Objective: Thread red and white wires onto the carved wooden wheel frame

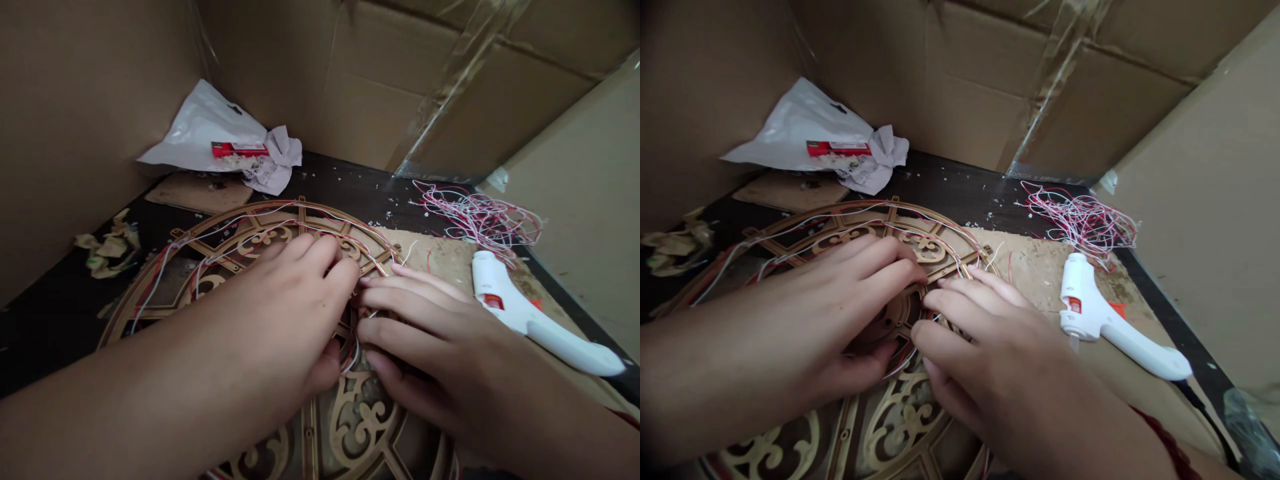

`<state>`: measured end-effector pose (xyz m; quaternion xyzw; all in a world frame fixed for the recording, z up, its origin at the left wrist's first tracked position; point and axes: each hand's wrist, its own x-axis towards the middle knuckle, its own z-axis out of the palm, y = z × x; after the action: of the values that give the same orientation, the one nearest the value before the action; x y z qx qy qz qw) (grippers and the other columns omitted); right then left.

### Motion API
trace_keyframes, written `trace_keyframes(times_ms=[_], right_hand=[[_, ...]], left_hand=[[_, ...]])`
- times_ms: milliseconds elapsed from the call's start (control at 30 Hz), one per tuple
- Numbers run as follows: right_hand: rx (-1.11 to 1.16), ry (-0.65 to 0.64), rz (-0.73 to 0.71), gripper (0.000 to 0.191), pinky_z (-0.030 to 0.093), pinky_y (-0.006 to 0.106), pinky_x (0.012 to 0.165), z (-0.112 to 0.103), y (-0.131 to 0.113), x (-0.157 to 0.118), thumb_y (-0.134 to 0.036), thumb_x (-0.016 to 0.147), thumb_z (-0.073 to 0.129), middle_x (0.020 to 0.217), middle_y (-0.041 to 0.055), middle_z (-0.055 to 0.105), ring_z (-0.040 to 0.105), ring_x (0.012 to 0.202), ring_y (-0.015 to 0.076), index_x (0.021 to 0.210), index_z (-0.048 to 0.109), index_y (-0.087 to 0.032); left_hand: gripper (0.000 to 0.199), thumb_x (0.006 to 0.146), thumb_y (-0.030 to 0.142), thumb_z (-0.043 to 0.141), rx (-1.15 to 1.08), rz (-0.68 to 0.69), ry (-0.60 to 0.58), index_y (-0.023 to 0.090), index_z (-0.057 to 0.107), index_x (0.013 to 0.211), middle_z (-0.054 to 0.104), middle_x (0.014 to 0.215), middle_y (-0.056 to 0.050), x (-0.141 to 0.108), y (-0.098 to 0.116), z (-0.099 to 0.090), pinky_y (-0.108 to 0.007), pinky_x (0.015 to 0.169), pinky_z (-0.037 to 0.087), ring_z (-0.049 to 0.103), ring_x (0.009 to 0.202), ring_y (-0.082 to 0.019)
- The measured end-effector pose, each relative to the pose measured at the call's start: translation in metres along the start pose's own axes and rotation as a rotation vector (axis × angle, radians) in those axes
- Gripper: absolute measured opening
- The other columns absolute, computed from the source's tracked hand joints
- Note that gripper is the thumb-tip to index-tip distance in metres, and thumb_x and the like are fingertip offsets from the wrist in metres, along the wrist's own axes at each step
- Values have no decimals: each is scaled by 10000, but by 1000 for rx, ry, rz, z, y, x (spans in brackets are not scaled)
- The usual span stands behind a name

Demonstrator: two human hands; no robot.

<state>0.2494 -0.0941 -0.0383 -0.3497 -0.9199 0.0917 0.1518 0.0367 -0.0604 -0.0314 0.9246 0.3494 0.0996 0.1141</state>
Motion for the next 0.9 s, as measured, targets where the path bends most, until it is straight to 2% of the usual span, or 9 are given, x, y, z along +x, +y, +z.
trace_keyframes(times_ms=[100,267,400,600,767,900], right_hand=[[6,8,5,168,417,420,1068,0,0,-1,-148,995,484,1009,28,645,604,1072,208,888,596,-213],[21,-1,15,150,419,411,1066,-2,-1,-1,-158,1000,496,1065,28,649,592,1118,209,944,618,-223],[21,2,28,156,459,417,1021,-2,0,0,-152,990,496,1091,39,663,598,1141,227,928,618,-228],[48,-1,45,156,478,418,1026,0,0,-1,-163,993,498,1119,49,677,611,1139,224,1000,635,-237],[60,-24,77,145,459,419,1025,0,0,-1,-171,993,484,1072,31,652,596,1102,214,946,611,-221],[85,-30,67,139,443,413,1010,0,0,0,-163,991,503,1078,19,646,578,1066,204,961,625,-220]], left_hand=[[261,822,199,610,-14,-7,-8,192,542,1074,536,1111,-62,-1,-2,-1,-383,784,443,530,1037,-273],[96,932,258,497,-102,-39,-4,215,560,989,541,1045,-45,-4,-1,-5,-421,804,438,531,1005,-266],[192,863,367,625,-147,-91,3,235,587,997,552,1076,-39,-5,4,-5,-444,818,443,529,1045,-291],[132,846,224,555,-115,-70,-1,224,578,976,548,1061,-41,-2,4,-3,-446,818,449,533,1030,-277],[183,832,203,570,-84,-31,10,216,574,1015,545,1080,-52,-1,3,-2,-458,810,459,524,1045,-299],[175,844,190,547,-132,-56,31,234,610,1001,549,1087,-51,-4,4,2,-527,905,459,508,1109,-316]])
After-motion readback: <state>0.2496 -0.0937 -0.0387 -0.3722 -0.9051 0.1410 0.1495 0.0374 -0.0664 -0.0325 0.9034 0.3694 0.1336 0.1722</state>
